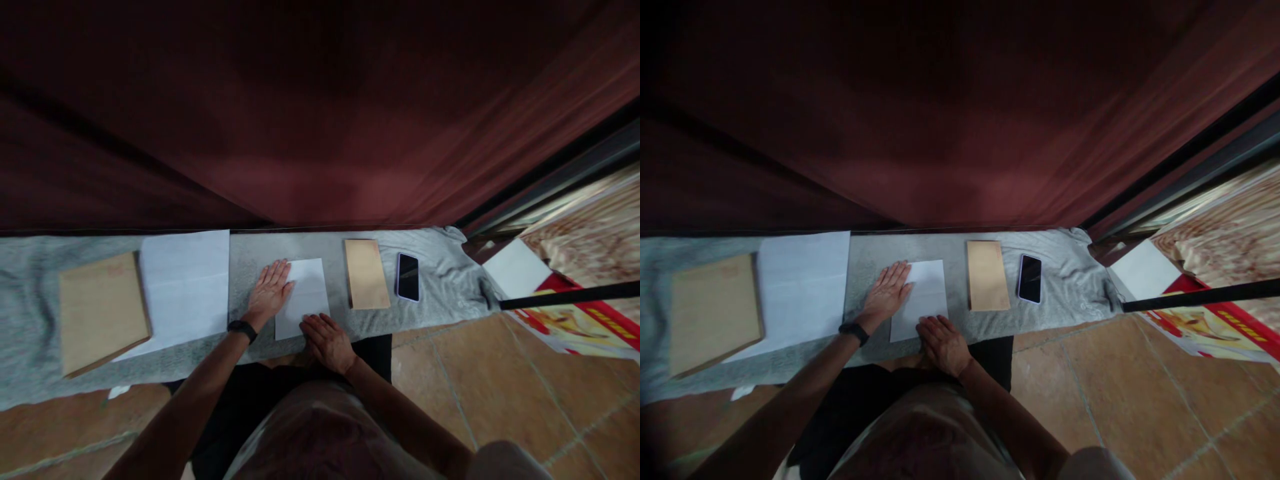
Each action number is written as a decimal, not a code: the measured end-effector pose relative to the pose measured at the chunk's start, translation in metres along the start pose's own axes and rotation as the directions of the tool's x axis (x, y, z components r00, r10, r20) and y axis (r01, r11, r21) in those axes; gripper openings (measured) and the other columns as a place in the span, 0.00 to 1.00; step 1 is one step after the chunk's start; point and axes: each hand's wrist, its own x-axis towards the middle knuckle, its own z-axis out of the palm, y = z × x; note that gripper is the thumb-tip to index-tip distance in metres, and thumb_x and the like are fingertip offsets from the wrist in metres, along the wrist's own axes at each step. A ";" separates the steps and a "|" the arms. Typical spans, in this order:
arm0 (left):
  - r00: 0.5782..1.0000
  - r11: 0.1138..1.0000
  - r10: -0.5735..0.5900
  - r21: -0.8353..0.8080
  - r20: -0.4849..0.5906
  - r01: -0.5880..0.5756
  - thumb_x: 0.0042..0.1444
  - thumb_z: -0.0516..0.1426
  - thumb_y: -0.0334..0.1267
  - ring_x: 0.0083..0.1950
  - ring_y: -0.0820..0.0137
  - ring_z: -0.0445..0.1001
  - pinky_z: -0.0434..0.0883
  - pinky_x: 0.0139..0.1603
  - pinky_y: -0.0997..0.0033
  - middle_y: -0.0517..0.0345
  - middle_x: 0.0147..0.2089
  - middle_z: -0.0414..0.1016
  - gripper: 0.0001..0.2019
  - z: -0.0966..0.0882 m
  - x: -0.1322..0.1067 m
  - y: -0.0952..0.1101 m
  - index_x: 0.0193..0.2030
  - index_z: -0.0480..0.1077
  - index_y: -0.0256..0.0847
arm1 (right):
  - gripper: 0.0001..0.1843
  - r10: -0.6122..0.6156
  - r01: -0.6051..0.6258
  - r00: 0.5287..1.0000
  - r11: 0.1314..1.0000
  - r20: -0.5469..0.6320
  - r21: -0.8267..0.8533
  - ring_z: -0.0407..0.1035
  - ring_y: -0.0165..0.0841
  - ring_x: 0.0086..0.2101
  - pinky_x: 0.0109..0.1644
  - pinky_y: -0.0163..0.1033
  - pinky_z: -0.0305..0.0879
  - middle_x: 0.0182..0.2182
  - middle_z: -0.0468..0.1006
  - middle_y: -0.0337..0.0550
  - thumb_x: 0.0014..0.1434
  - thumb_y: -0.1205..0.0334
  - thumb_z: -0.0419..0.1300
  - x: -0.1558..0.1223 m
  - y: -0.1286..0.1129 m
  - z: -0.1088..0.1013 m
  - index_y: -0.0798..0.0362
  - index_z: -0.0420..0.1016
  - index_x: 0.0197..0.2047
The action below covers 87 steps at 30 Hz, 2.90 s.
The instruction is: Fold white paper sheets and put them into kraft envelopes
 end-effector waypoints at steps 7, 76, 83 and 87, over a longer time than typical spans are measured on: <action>0.999 1.000 0.007 -0.017 0.036 -0.006 0.71 0.46 0.47 0.79 0.54 0.55 0.51 0.78 0.41 0.51 0.77 0.60 0.28 -0.013 -0.081 0.023 0.75 0.62 0.45 | 0.24 0.016 -0.016 1.000 0.999 -0.003 0.044 0.65 0.40 0.67 0.74 0.53 0.60 0.68 0.71 0.50 0.72 0.64 0.56 -0.001 -0.001 -0.003 0.52 0.69 0.69; 0.997 0.995 0.056 -0.076 -0.053 -0.060 0.73 0.50 0.43 0.50 0.59 0.82 0.77 0.56 0.56 0.50 0.47 0.85 0.17 -0.032 -0.123 0.059 0.48 0.79 0.42 | 0.13 0.192 -0.116 0.961 0.934 -0.199 0.338 0.76 0.37 0.56 0.68 0.51 0.64 0.52 0.84 0.43 0.70 0.66 0.59 -0.008 0.051 -0.013 0.46 0.83 0.52; 0.993 0.968 0.016 -0.248 -0.120 -0.046 0.69 0.56 0.49 0.57 0.59 0.80 0.76 0.61 0.54 0.51 0.55 0.83 0.16 -0.026 -0.124 0.032 0.53 0.79 0.44 | 0.10 0.303 -0.233 0.932 0.921 -0.199 0.311 0.77 0.39 0.49 0.58 0.47 0.70 0.46 0.85 0.43 0.73 0.60 0.57 -0.004 0.048 -0.013 0.45 0.82 0.47; 0.996 0.944 0.016 -0.327 -0.085 -0.043 0.69 0.56 0.46 0.59 0.60 0.78 0.75 0.62 0.54 0.52 0.55 0.83 0.13 -0.026 -0.116 0.025 0.50 0.80 0.46 | 0.11 0.352 -0.282 0.909 0.914 -0.224 0.290 0.77 0.40 0.45 0.55 0.45 0.71 0.41 0.84 0.44 0.73 0.59 0.57 0.000 0.045 -0.012 0.46 0.81 0.42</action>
